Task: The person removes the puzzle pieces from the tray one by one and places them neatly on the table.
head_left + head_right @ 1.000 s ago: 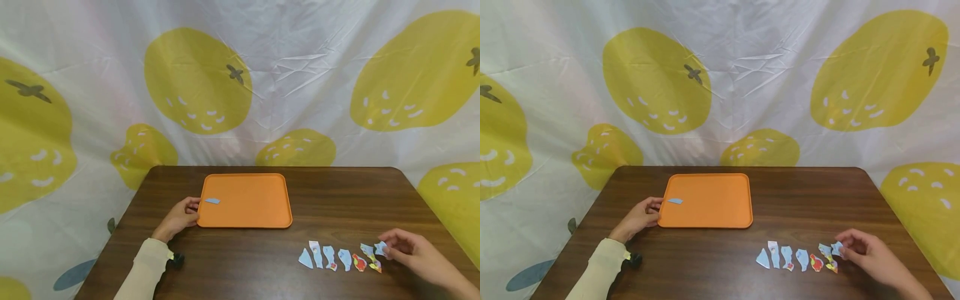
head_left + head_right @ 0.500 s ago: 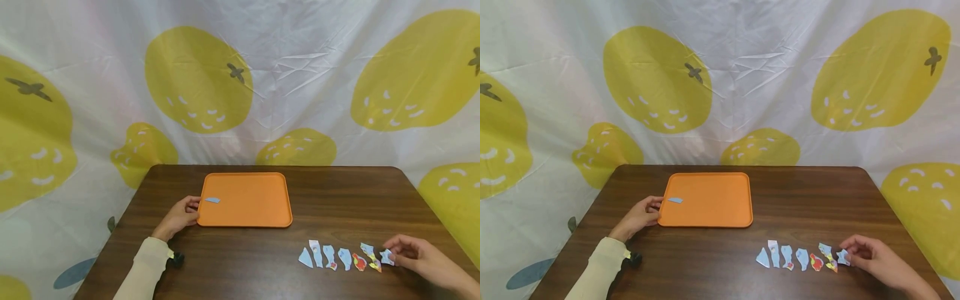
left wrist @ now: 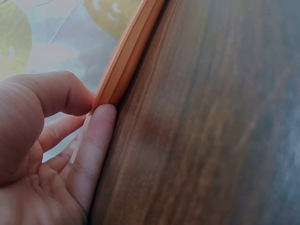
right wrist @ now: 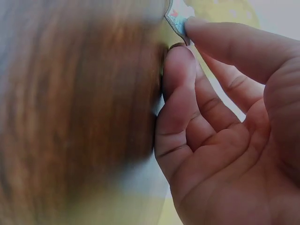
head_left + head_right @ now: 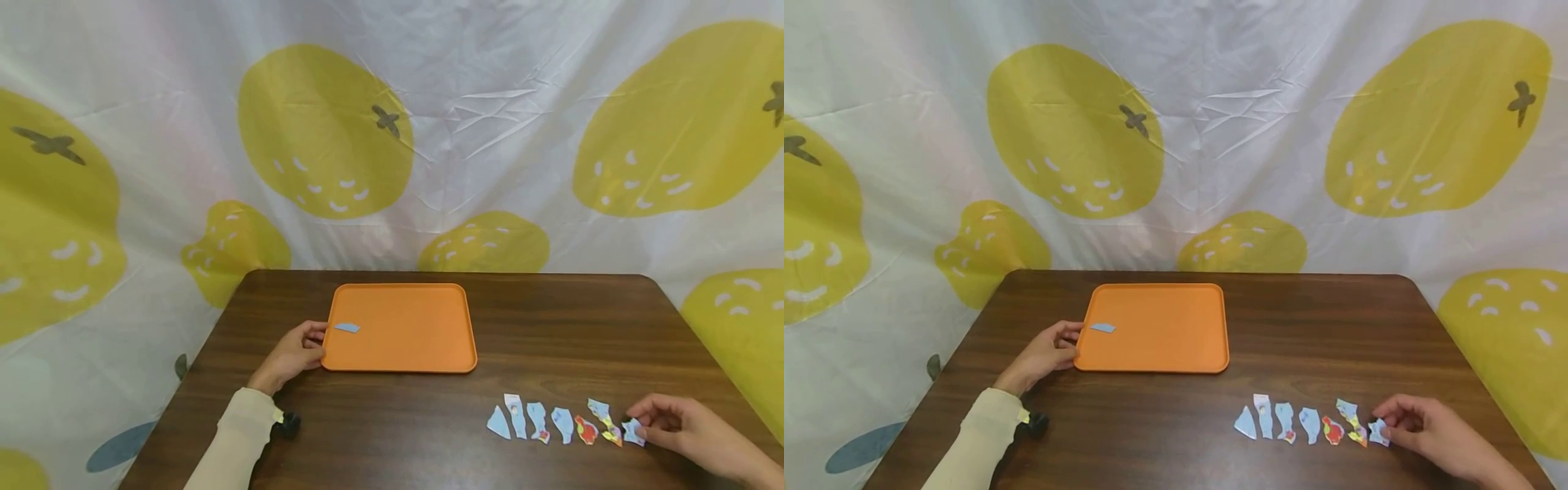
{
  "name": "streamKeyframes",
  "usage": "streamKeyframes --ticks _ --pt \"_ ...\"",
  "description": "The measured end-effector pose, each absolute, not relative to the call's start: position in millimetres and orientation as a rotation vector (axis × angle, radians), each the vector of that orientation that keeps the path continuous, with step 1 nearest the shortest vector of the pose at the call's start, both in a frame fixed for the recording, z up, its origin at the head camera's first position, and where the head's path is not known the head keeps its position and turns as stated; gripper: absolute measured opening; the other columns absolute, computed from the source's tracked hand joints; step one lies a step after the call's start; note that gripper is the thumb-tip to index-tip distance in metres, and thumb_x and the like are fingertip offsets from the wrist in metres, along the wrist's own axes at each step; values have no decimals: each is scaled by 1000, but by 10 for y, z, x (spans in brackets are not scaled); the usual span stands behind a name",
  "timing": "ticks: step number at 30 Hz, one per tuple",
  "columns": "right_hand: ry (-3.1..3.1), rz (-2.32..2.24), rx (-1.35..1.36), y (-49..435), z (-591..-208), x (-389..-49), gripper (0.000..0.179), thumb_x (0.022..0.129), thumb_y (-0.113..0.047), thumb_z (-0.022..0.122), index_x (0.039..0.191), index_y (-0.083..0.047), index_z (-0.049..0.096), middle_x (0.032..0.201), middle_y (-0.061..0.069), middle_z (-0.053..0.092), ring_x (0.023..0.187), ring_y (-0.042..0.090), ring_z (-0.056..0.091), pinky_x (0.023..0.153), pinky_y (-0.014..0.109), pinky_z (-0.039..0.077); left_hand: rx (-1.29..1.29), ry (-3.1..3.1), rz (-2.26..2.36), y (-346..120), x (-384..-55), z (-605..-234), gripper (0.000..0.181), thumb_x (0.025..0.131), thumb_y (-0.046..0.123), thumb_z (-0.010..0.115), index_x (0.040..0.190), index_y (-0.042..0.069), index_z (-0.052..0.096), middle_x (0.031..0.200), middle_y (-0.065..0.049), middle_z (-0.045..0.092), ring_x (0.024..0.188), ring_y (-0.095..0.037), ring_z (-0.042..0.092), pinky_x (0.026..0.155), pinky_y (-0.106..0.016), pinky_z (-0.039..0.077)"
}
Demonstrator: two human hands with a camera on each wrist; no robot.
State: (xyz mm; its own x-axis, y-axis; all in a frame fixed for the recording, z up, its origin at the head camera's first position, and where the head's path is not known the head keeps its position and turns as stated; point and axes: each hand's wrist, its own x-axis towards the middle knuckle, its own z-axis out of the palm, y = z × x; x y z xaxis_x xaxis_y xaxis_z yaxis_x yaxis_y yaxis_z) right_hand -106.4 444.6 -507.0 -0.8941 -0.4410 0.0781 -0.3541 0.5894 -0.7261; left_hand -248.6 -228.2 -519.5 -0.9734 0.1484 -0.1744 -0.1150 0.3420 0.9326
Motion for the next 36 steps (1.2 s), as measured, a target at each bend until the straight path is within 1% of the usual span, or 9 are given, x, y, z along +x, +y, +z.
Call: streamKeyframes --ticks 4,7,10,12,19,24,27,32,36 --pt "2758 -1182 -634 4417 -5049 -1066 23 90 -1 68 112 -2 63 88 -1 64 72 9 61 59 23 50 46 2386 1674 -2281 -2475 -5199 57 87 -1 66 141 12 52 124 -16 52 97 -22 58 77 -36 59" --pt "2765 -1164 -571 4407 -5025 -1075 27 92 -5 67 117 -1 61 89 -1 63 71 10 61 58 24 49 38 2386 1672 -2277 -2468 -5194 57 87 -1 66 140 13 52 124 -16 52 97 -22 57 77 -36 59" --pt "2766 -1146 -521 4385 -5004 -1086 28 94 -10 66 119 -2 60 89 -2 64 71 10 62 58 24 48 31 2386 1671 -2275 -2466 -5188 57 87 0 66 141 13 52 125 -16 51 97 -22 57 78 -37 59" --pt "2782 -1144 -536 4363 -4992 -1091 27 94 -10 66 119 -2 61 89 -1 65 72 9 62 58 24 49 24 2380 1673 -2276 -2468 -5193 57 87 0 67 141 13 52 125 -15 52 96 -22 58 78 -37 59" --pt "2852 -1139 -588 4274 -4964 -1137 23 93 -7 67 115 -4 63 89 -4 67 76 6 64 60 22 49 32 2402 1652 -2273 -2474 -5201 58 88 -4 63 143 5 48 125 -19 50 95 -22 57 77 -37 59" --pt "2831 -1146 -547 4196 -4902 -1184 24 93 -12 68 116 -4 62 89 1 68 74 10 64 59 24 50 32 2390 1665 -2269 -2475 -5199 58 87 -3 64 142 9 50 125 -17 51 95 -21 57 77 -36 59" --pt "2831 -1134 -493 4133 -4855 -1211 25 94 -16 67 116 -6 63 89 1 68 74 11 64 60 24 50 37 2382 1672 -2266 -2468 -5188 58 87 -1 66 141 12 51 125 -16 51 95 -21 57 77 -36 59" --pt "2859 -1130 -428 4008 -4792 -1247 25 94 -20 68 115 -8 64 89 0 68 73 10 63 60 24 50 46 2382 1681 -2263 -2463 -5172 58 86 -1 66 141 11 51 125 -16 51 95 -21 57 76 -36 59" --pt "2900 -1141 -438 3909 -4760 -1267 24 92 -20 70 113 -10 65 87 0 68 71 10 63 60 24 50 51 2382 1679 -2264 -2470 -5171 58 86 -1 67 141 11 51 125 -17 51 95 -21 58 76 -37 59"
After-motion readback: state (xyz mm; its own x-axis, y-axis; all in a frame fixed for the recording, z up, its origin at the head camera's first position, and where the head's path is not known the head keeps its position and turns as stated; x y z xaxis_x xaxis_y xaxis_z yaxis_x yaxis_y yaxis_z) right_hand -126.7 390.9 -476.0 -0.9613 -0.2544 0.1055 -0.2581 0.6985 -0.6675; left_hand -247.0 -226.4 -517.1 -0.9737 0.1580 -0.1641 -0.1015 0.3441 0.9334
